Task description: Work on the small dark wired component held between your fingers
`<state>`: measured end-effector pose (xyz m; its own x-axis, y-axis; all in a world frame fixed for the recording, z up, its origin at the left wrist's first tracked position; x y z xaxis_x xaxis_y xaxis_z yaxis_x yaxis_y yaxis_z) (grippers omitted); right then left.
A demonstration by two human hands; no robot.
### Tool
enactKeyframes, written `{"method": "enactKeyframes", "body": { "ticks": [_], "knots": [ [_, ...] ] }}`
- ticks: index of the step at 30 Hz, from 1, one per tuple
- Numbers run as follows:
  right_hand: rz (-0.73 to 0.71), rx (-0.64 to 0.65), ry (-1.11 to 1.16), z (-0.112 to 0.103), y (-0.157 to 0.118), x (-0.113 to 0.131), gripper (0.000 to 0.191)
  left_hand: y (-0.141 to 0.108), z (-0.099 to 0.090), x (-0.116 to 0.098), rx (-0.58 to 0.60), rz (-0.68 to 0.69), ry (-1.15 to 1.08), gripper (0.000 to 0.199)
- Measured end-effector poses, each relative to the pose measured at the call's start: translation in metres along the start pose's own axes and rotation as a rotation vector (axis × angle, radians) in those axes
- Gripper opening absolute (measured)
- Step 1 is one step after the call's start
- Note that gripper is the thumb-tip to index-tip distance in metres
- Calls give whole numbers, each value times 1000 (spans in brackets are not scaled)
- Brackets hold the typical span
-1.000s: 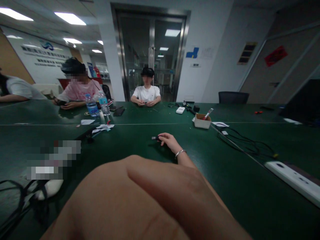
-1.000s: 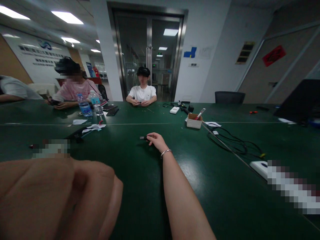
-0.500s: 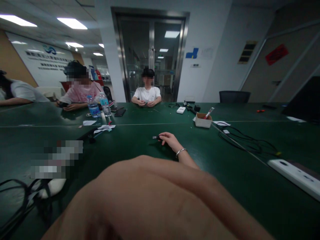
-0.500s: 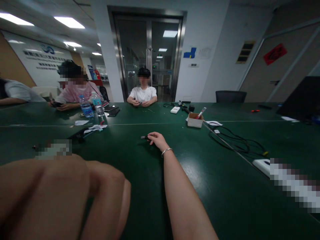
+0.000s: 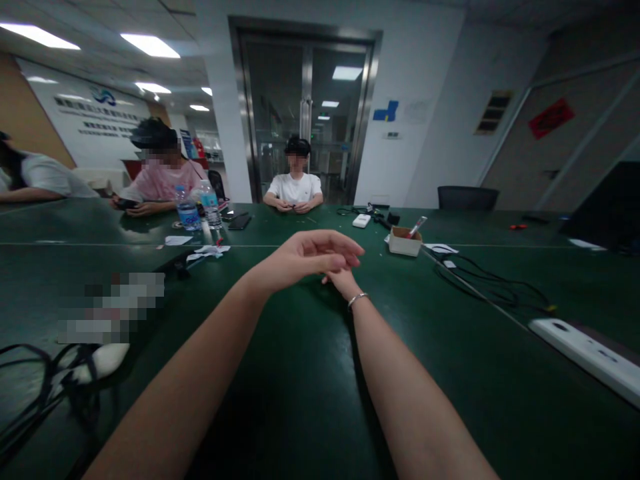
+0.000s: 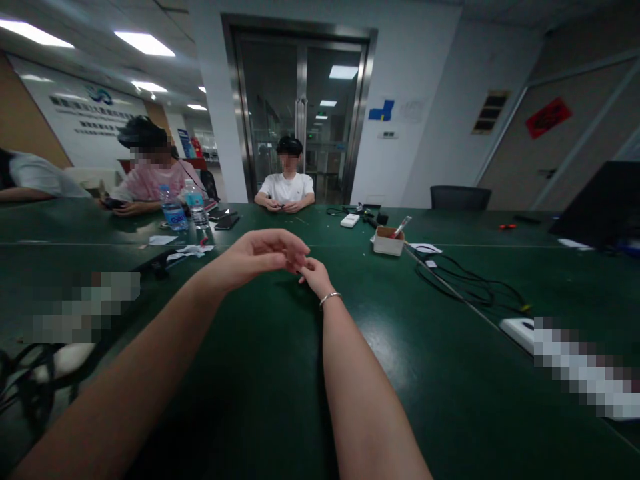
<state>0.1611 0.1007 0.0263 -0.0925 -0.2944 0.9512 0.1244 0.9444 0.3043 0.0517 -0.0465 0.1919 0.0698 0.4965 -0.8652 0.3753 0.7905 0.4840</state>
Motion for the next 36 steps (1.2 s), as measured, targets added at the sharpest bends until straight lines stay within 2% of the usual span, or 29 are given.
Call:
{"method": "enactKeyframes", "body": {
  "ticks": [1,3,5,6,8,9,12,15,24,36],
  "knots": [
    [3,-14,9,0,1,-2,19,15,-12,24,-106,-45,-10,46],
    [11,-45,29,-2,3,-5,20,36,-46,83,-391,-171,18,38],
    [20,-58,30,-1,3,-7,21,38,-79,142,-649,-327,136,32],
    [23,-59,22,-1,3,-7,21,35,-89,167,-714,-400,186,30],
    [24,-60,3,0,2,-7,21,27,-94,205,-714,-492,199,30],
    [18,-54,-5,1,2,-7,21,24,-94,216,-692,-499,203,32],
    [3,-29,-48,4,1,-6,17,19,-78,226,-499,-417,221,40],
    [5,-11,-73,5,0,-8,15,17,-69,220,-410,-323,284,35],
    [79,-21,-83,3,-1,-12,17,18,-73,222,-404,-223,294,28],
    [107,-23,-84,3,0,-13,13,18,-76,223,-387,-221,335,31]
  ]
}}
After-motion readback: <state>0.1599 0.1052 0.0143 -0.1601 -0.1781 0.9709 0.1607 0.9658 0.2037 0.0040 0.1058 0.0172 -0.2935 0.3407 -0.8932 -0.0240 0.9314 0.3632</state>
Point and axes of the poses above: each hand's wrist, its own y-axis towards the middle knuckle, its own z-axis out of the palm, x = y × z, the point moved 8 cm from there along y, towards the middle knuckle, and after that the axes turned 15 degrees about -x, right-handed, at the moved point
